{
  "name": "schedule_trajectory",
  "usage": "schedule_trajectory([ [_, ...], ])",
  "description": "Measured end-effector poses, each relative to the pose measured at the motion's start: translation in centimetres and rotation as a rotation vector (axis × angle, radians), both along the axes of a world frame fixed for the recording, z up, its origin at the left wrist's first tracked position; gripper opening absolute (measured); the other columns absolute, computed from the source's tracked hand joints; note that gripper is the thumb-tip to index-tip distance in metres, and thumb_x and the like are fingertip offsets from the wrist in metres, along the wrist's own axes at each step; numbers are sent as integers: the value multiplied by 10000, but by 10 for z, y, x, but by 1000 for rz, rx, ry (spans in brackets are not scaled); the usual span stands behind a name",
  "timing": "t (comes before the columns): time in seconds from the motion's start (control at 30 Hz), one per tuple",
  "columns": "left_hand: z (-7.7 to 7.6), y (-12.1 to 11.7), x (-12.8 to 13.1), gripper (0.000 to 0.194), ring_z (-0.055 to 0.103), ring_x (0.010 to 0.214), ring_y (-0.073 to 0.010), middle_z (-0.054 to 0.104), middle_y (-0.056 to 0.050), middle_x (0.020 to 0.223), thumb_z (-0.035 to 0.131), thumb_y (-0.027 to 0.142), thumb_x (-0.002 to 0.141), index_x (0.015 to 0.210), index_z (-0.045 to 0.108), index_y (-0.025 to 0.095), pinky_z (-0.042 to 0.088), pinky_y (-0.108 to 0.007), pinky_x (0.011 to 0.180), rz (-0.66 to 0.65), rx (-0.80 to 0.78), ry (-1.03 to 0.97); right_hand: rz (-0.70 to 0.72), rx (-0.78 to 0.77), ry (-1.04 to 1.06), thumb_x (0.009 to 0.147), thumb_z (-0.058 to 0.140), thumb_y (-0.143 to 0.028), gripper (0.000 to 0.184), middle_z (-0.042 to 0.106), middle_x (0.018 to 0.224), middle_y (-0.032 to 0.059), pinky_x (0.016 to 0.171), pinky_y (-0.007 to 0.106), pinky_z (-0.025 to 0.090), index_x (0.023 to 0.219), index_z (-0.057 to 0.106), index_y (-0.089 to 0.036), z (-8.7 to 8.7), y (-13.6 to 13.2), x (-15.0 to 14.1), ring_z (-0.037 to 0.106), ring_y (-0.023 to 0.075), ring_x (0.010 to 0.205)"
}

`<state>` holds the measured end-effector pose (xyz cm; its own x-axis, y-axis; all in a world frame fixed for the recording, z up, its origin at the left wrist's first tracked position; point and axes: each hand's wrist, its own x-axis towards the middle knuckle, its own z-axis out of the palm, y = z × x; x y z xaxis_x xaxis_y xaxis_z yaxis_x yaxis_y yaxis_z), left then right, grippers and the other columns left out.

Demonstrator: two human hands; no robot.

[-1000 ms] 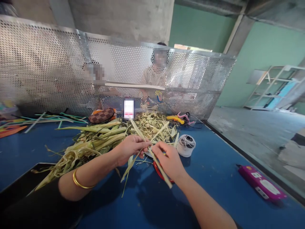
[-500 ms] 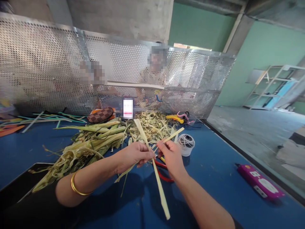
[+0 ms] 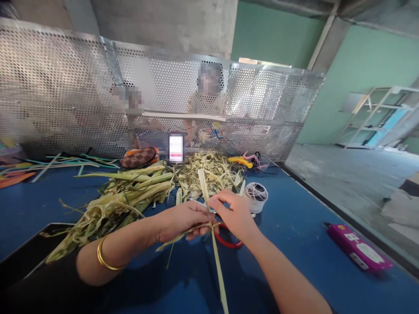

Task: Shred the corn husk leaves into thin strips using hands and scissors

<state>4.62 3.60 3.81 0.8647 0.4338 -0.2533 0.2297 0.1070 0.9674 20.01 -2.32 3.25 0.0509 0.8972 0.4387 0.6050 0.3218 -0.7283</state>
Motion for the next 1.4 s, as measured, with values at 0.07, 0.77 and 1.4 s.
schedule_trajectory([
  [0.07, -1, -1, 0, 267, 386, 398, -55, 487, 42, 494, 559, 359, 758, 740, 687, 125, 276, -203, 403, -35, -5, 7, 95, -199, 196, 802, 570, -432, 280, 592, 607, 2, 509, 266, 414, 667, 619, -191, -3, 1, -4, 555, 153, 554],
  [0.77, -11, -3, 3, 247, 457, 401, -65, 585, 6, 527, 606, 369, 760, 743, 704, 142, 377, -194, 426, -187, -23, -31, -185, -94, 400, 677, 634, -380, 282, 476, 507, -35, 456, 237, 334, 529, 493, -187, -18, 0, -23, 417, 111, 496],
  [1.4, 5, 16, -1, 185, 635, 676, -136, 701, -70, 727, 713, 257, 701, 793, 699, 97, 486, -257, 705, 340, -273, -236, -3, 621, -710, 868, 463, -89, 242, 644, 835, 42, 760, 341, 409, 941, 666, -199, 10, -14, -1, 570, 160, 744],
])
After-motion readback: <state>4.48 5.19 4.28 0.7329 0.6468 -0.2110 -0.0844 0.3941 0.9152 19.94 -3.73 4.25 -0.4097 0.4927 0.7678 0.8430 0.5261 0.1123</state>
